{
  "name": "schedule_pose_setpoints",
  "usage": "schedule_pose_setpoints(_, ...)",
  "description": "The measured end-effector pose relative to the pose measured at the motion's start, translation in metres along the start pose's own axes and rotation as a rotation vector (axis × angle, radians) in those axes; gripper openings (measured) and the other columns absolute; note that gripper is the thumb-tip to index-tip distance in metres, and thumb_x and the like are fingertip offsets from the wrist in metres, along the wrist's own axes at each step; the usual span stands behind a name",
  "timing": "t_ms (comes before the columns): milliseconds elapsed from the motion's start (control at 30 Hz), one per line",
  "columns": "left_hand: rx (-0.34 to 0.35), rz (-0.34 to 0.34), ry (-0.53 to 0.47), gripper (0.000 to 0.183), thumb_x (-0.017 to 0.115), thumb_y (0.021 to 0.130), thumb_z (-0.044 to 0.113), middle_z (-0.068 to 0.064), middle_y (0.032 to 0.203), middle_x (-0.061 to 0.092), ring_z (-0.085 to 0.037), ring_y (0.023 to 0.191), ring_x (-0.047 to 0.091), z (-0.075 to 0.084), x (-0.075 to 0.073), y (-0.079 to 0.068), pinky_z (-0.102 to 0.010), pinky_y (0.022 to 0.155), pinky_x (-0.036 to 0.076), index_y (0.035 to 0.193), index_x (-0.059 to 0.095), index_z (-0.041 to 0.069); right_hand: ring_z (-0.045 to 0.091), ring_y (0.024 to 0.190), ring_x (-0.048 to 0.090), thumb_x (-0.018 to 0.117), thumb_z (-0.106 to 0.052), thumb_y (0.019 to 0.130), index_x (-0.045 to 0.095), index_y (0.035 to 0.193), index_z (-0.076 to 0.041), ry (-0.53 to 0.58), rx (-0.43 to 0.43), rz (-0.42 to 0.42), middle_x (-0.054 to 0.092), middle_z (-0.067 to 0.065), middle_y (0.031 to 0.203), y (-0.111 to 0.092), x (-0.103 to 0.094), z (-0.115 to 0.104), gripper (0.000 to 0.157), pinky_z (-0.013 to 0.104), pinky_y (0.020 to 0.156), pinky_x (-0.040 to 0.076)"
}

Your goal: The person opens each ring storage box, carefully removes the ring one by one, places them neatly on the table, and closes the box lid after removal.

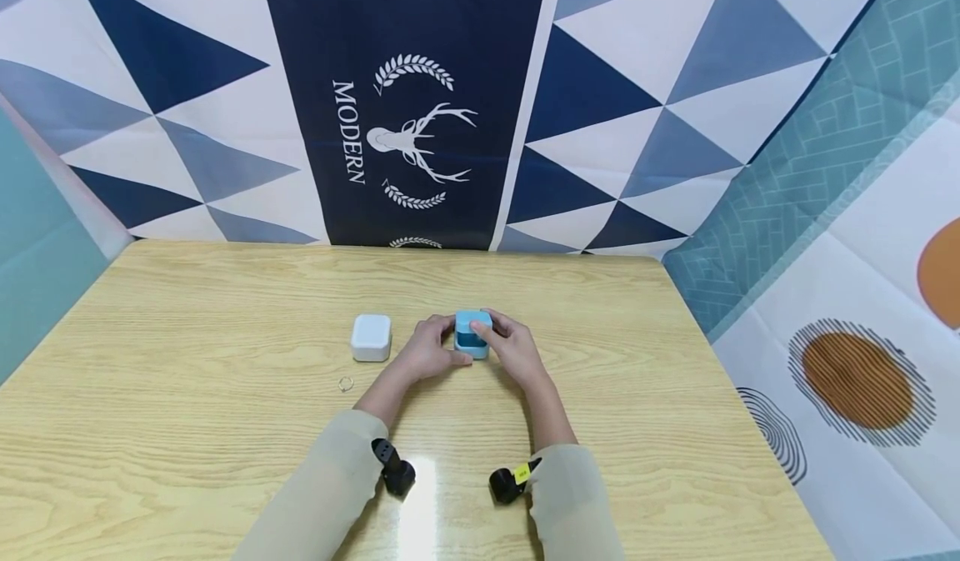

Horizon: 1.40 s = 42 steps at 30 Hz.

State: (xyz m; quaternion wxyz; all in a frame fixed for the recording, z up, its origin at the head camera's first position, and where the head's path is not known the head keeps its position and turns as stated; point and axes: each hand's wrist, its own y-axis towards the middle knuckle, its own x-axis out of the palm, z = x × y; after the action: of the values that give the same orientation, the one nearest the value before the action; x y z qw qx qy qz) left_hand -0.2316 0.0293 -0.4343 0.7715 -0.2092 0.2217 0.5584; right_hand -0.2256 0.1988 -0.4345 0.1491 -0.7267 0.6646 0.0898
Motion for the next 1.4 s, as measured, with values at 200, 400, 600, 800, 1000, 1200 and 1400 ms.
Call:
schedule_pose_setpoints(200,-0.003,-0.002,-0.002,0.071,0.077,0.077,0.025,-0.011,0.134,0.051,-0.028,0.122,0.040,0.0010,-0.0004,-0.0005,-0.044,0.108,0.033,0.138,0.046,0.006,0.023,0.132,0.043,0.060,-0.053,0.085,0.044,0.139,-0.005,0.006,0.005,-0.002,0.051,0.013,0.137,0.0000,-0.0006,-0.0003,0.074,0.041,0.111,0.033)
schedule_pose_setpoints(400,0.000,-0.002,0.003,0.071,0.078,0.076,0.025,-0.011,0.132,0.051,-0.028,0.119,0.041,0.0025,-0.0012,-0.0015,-0.044,0.106,0.034,0.137,0.046,0.006,0.024,0.133,0.042,0.059,-0.056,0.084,0.045,0.138,-0.007,-0.011,0.019,0.013,0.051,0.012,0.138,-0.0002,-0.0002,-0.0020,0.075,0.042,0.111,0.032)
schedule_pose_setpoints(600,0.001,-0.003,-0.001,0.070,0.078,0.076,0.025,-0.011,0.132,0.052,-0.028,0.119,0.041,0.0025,-0.0012,-0.0018,-0.044,0.106,0.034,0.137,0.047,0.006,0.024,0.132,0.043,0.059,-0.057,0.083,0.047,0.137,-0.008,-0.018,0.028,0.038,0.052,0.012,0.136,-0.0006,0.0009,-0.0031,0.074,0.042,0.111,0.033)
schedule_pose_setpoints(800,-0.003,-0.008,0.004,0.071,0.077,0.077,0.025,-0.011,0.133,0.051,-0.028,0.120,0.040,0.0022,-0.0014,-0.0013,-0.043,0.107,0.034,0.138,0.046,0.007,0.022,0.129,0.046,0.061,-0.056,0.083,0.048,0.136,-0.008,0.015,0.024,0.055,0.055,0.012,0.134,-0.0008,0.0024,-0.0026,0.072,0.041,0.110,0.035)
schedule_pose_setpoints(1000,-0.003,-0.011,-0.005,0.071,0.077,0.077,0.025,-0.011,0.132,0.051,-0.028,0.120,0.040,0.0023,-0.0020,-0.0022,-0.044,0.106,0.034,0.138,0.046,0.007,0.022,0.130,0.046,0.061,-0.053,0.084,0.049,0.135,-0.008,0.065,0.016,0.054,0.054,0.013,0.135,-0.0018,0.0034,-0.0028,0.069,0.040,0.110,0.035)
schedule_pose_setpoints(1200,0.003,-0.005,-0.009,0.070,0.078,0.076,0.025,-0.010,0.131,0.052,-0.027,0.119,0.041,0.0017,-0.0011,-0.0021,-0.044,0.106,0.034,0.137,0.047,0.007,0.022,0.130,0.046,0.061,-0.052,0.084,0.049,0.134,-0.007,0.061,0.019,0.061,0.053,0.013,0.135,-0.0016,0.0041,-0.0027,0.069,0.040,0.110,0.035)
schedule_pose_setpoints(1400,0.012,-0.001,-0.003,0.070,0.078,0.076,0.024,-0.011,0.130,0.053,-0.028,0.118,0.041,0.0018,-0.0003,-0.0018,-0.044,0.105,0.034,0.136,0.048,0.006,0.024,0.130,0.046,0.061,-0.051,0.085,0.051,0.133,-0.006,0.046,0.011,0.074,0.054,0.014,0.134,-0.0014,0.0037,-0.0043,0.066,0.042,0.109,0.036)
